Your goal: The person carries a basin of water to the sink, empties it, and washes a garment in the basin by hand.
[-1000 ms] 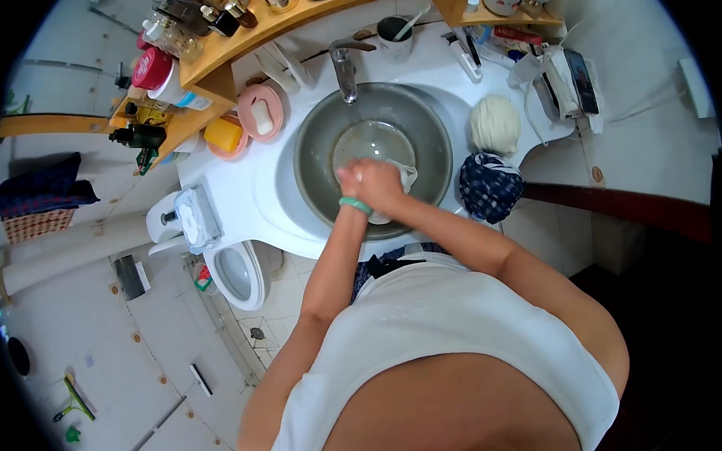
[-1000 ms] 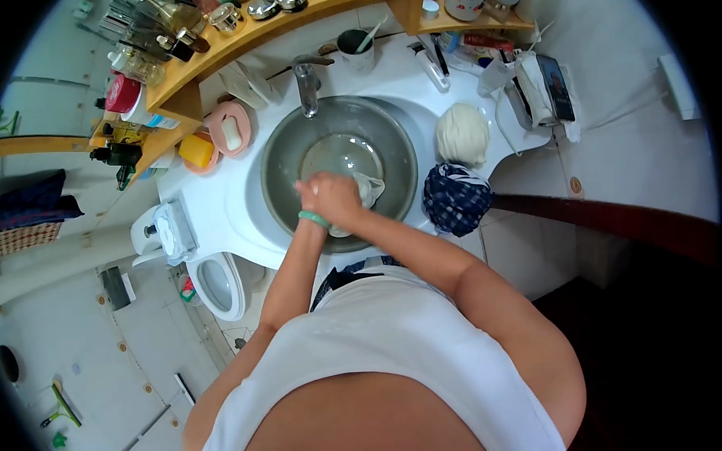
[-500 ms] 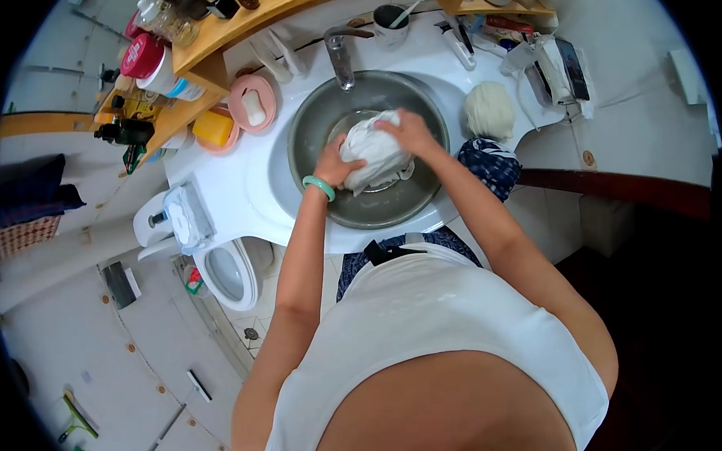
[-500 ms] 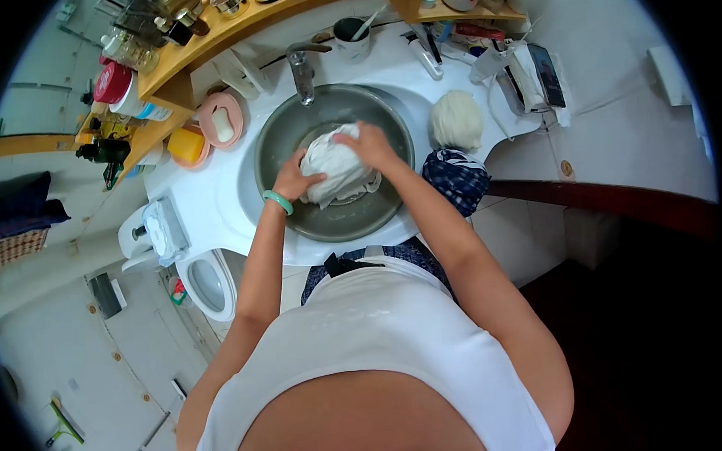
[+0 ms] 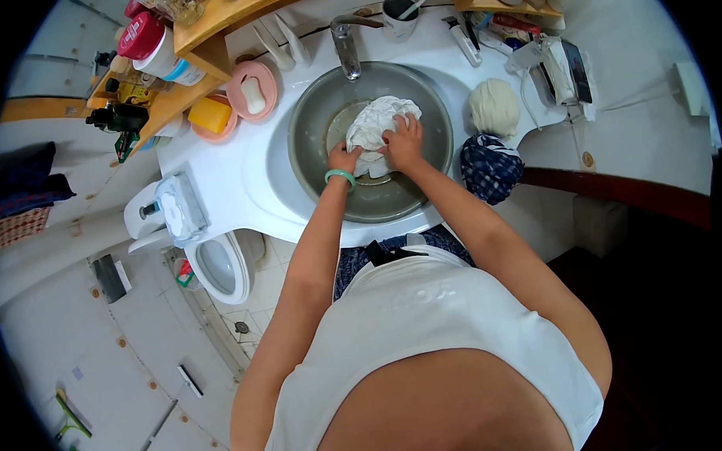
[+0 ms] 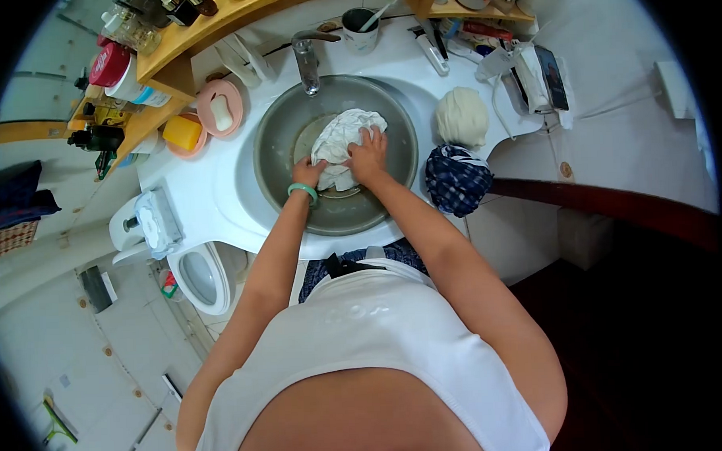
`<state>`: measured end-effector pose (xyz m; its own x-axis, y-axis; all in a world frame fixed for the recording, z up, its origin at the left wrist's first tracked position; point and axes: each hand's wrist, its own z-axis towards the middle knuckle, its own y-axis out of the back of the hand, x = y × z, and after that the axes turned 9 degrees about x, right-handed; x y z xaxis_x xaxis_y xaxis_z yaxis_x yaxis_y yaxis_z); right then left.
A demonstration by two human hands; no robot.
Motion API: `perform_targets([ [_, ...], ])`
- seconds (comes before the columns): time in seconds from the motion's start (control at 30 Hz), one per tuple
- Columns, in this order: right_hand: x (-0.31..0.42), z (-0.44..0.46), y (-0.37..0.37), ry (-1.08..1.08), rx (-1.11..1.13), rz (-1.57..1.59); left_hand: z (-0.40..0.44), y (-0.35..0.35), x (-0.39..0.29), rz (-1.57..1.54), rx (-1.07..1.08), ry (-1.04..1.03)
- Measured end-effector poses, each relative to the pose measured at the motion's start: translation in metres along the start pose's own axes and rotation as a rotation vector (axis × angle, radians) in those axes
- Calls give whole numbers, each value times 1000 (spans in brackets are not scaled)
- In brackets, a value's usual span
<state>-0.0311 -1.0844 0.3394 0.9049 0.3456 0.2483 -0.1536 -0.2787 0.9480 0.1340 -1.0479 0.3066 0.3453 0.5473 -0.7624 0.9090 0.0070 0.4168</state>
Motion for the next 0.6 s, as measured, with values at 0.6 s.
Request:
perform_targets([
  [0.6,31,-19,25,13,-44,1380,-39,-9,-50,-1304,146,-84],
])
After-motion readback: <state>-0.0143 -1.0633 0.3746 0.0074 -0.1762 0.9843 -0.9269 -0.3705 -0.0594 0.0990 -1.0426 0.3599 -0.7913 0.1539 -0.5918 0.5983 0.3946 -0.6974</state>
